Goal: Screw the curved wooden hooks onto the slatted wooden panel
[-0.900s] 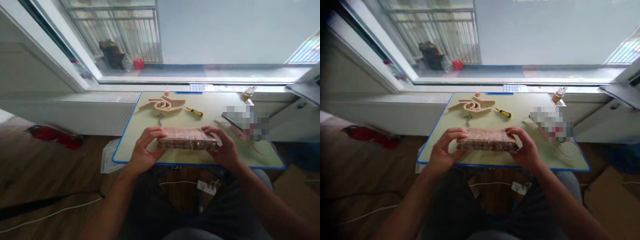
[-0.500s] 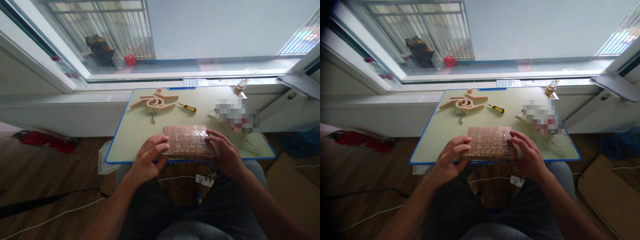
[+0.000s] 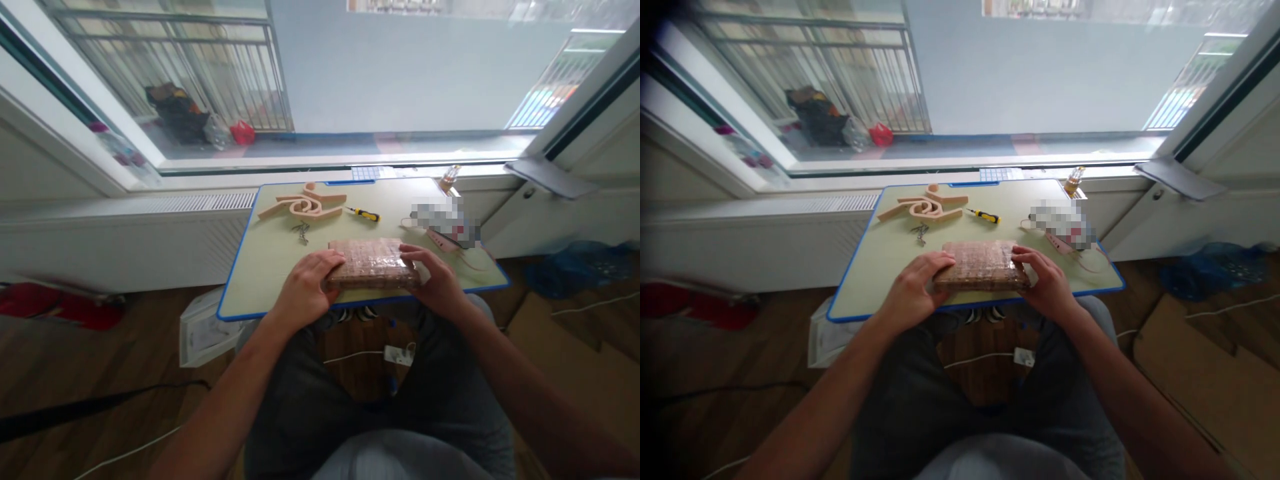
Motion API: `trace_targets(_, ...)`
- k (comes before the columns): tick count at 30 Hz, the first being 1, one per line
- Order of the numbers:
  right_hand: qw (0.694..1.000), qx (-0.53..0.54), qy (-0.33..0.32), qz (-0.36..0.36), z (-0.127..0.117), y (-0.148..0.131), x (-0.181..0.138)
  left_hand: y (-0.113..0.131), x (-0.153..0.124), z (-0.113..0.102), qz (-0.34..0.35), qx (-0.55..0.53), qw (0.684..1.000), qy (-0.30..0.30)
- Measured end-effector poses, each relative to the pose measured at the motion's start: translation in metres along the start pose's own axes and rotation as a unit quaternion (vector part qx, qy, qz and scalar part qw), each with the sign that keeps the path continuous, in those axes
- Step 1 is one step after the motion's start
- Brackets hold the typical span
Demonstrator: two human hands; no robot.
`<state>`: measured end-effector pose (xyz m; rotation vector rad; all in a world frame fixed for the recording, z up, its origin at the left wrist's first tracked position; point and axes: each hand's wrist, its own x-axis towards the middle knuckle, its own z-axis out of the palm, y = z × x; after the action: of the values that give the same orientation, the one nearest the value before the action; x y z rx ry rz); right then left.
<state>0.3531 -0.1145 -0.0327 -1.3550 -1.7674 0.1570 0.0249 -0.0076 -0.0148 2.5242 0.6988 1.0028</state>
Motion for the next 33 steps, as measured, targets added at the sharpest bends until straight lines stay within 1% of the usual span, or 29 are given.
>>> trace_targets(3, 1.000, 0.000, 0.001, 0.021, 0.005, -0.003, -0.009, -0.003, -0.005, 0.001, 0.028, 0.023, 0.999, 0.000)
trace_targets(5, 0.999, 0.001, 0.002, 0.035, 0.006, -0.005, -0.010, -0.004, -0.004, -0.002, 0.044, 0.029, 0.999, -0.001)
trace_targets(8, 0.998, 0.018, 0.003, 0.052, -0.001, -0.012, -0.005, -0.005, 0.005, -0.012, 0.035, -0.004, 0.999, -0.008)
trace_targets(10, 0.997, 0.036, 0.002, 0.069, -0.007, -0.017, 0.001, -0.006, 0.016, -0.019, -0.001, -0.054, 0.998, -0.009)
trace_targets(12, 0.993, 0.039, 0.014, 0.107, -0.012, -0.020, 0.008, -0.008, 0.029, -0.017, -0.056, -0.115, 0.992, 0.001)
trace_targets(14, 0.985, 0.057, 0.028, 0.161, -0.012, -0.019, 0.017, -0.012, 0.043, -0.006, -0.131, -0.177, 0.975, 0.030)
trace_targets(15, 0.983, 0.062, 0.033, 0.172, -0.010, -0.016, 0.023, -0.015, 0.050, 0.003, -0.166, -0.217, 0.961, 0.028)
trace_targets(16, 0.981, 0.063, 0.033, 0.179, -0.008, -0.012, 0.029, -0.018, 0.056, 0.012, -0.200, -0.251, 0.946, 0.050)
trace_targets(17, 0.980, 0.061, 0.031, 0.187, -0.005, -0.008, 0.036, -0.020, 0.061, 0.022, -0.229, -0.260, 0.935, 0.078)
trace_targets(20, 0.977, 0.051, 0.017, 0.208, 0.004, 0.006, 0.055, -0.025, 0.074, 0.047, -0.271, -0.214, 0.929, 0.134)
trace_targets(22, 0.974, 0.040, 0.006, 0.225, 0.007, 0.013, 0.063, -0.025, 0.078, 0.055, -0.303, -0.164, 0.927, 0.148)
trace_targets(26, 0.967, -0.001, -0.029, 0.252, 0.005, 0.020, 0.069, -0.018, 0.080, 0.056, -0.350, -0.034, 0.921, 0.166)
trace_targets(28, 0.967, -0.012, -0.047, 0.250, 0.002, 0.024, 0.070, -0.014, 0.081, 0.054, -0.363, 0.020, 0.916, 0.168)
trace_targets(31, 0.971, -0.010, -0.057, 0.230, 0.003, 0.029, 0.073, -0.011, 0.082, 0.052, -0.369, 0.074, 0.911, 0.170)
trace_targets(33, 0.974, -0.004, -0.052, 0.221, 0.004, 0.033, 0.075, -0.012, 0.082, 0.052, -0.365, 0.085, 0.912, 0.169)
